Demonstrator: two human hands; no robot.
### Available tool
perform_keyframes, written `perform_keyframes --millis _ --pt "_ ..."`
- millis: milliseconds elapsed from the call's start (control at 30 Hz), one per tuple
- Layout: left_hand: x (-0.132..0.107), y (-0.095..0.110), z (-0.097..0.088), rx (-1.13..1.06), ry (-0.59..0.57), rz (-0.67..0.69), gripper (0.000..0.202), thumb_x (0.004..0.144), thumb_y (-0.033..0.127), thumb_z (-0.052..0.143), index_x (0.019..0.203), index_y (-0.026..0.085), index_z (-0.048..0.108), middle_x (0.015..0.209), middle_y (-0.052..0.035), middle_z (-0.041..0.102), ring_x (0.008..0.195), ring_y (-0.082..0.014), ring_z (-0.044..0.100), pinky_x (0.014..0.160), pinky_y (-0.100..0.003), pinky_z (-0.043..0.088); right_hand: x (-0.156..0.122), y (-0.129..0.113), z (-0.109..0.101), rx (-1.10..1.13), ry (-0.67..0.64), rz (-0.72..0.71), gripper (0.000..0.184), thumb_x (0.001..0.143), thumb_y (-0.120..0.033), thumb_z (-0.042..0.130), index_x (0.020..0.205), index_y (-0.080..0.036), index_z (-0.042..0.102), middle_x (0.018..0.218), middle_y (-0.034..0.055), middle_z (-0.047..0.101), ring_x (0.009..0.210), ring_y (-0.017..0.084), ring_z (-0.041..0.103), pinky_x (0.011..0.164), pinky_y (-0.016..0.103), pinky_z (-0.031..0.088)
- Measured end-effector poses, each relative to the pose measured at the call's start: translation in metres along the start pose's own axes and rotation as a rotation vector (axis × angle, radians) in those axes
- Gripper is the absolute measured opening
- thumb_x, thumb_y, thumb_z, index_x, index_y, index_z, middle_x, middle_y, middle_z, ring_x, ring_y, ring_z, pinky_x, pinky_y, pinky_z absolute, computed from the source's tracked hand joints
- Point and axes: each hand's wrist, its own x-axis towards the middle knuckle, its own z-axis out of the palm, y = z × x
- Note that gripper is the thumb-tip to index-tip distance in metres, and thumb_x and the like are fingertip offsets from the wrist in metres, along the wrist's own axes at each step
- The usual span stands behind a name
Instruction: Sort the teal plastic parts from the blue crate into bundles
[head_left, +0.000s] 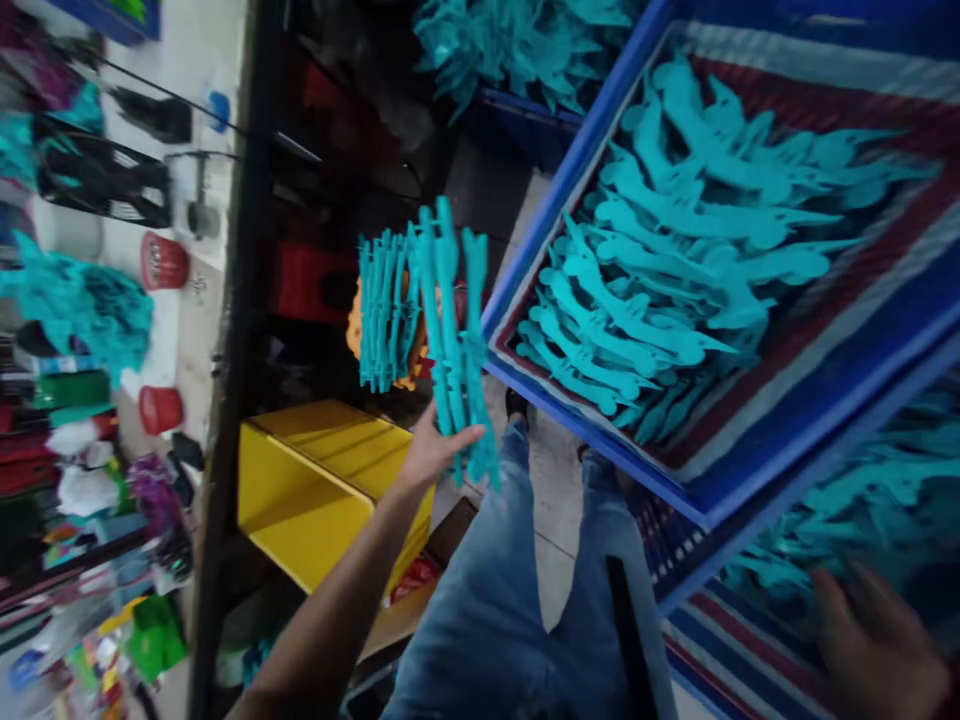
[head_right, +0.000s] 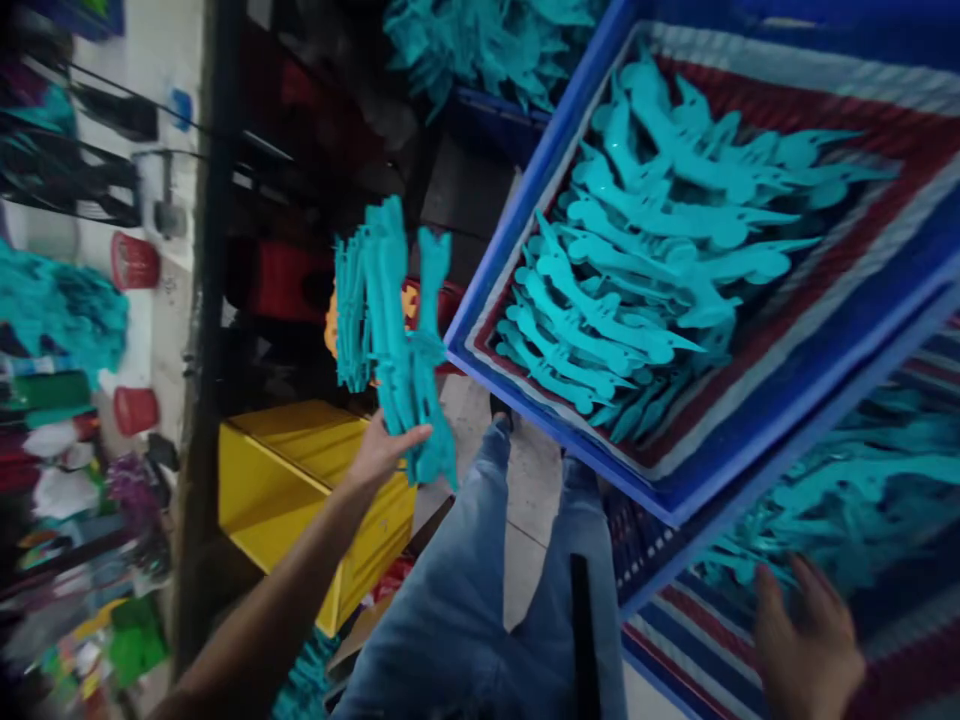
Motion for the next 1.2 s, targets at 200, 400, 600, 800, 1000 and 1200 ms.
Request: perform_keyframes --millis 200,400,600,800,1000,1200 --pt "0.098 0.016 -0.181 0.341 0.248 0.151 0.070 0.046 0.041 0.086 0.105 0.017 0.057 0.094 -0.0036 0.069 0.079 -0.0182 0.065 0.074 -0.030 0.055 -0.040 -0.100 0.111 0.113 -0.222 -0.155 0.059 0.071 -0.058 0.052 0.107 -0.014 0.065 0.113 0.0163 0.064 0.104 0.034 0.060 0.094 0.051 0.045" --pt "0.195 0.016 -0.219 0.394 0.116 0.182 0.072 0.049 0.045 0.083 0.109 0.015 0.056 0.099 -0.0057 0.068 0.085 -0.0199 0.065 0.081 -0.034 0.054 -0.064 -0.115 0.159 0.153 -0.198 -0.228 0.055 0.073 -0.059 0.054 0.101 -0.013 0.068 0.106 0.0155 0.067 0.098 0.030 0.062 0.094 0.048 0.046" --pt "0.155 0.037 -0.157 0.368 -0.072 0.137 0.065 0.052 0.038 0.084 0.110 0.018 0.059 0.094 -0.0050 0.070 0.080 -0.0214 0.066 0.073 -0.030 0.055 -0.091 -0.142 0.169 0.245 -0.111 0.019 0.060 0.063 -0.070 0.060 0.085 -0.015 0.072 0.092 0.0140 0.071 0.083 0.030 0.065 0.087 0.053 0.048" --pt "0.039 0.025 0.012 0.299 -0.479 -0.032 0.043 0.055 0.039 0.082 0.087 0.017 0.063 0.078 -0.0040 0.071 0.068 -0.0206 0.066 0.063 -0.029 0.055 -0.127 -0.216 0.138 0.741 -0.580 -0.345 0.090 0.066 -0.057 0.073 0.142 -0.022 0.039 0.140 0.0124 0.048 0.126 0.028 0.048 0.102 0.044 0.043" --pt "-0.077 0.013 0.240 0.243 -1.074 0.055 0.042 0.059 0.030 0.080 0.096 0.020 0.062 0.077 -0.0005 0.069 0.065 -0.0156 0.062 0.061 -0.025 0.052 -0.123 -0.099 0.041 0.622 0.101 -0.117 0.066 0.083 -0.038 0.061 0.143 -0.027 0.036 0.143 0.0086 0.042 0.132 0.026 0.039 0.109 0.044 0.034" --pt "-0.124 -0.041 0.349 0.325 -1.031 0.034 0.027 0.069 0.032 0.074 0.090 0.020 0.061 0.088 -0.0037 0.069 0.074 -0.0165 0.064 0.071 -0.026 0.051 -0.043 0.133 0.025 0.251 0.438 0.312 0.056 0.081 -0.043 0.057 0.131 -0.017 0.051 0.124 0.0159 0.053 0.115 0.030 0.049 0.100 0.053 0.036"
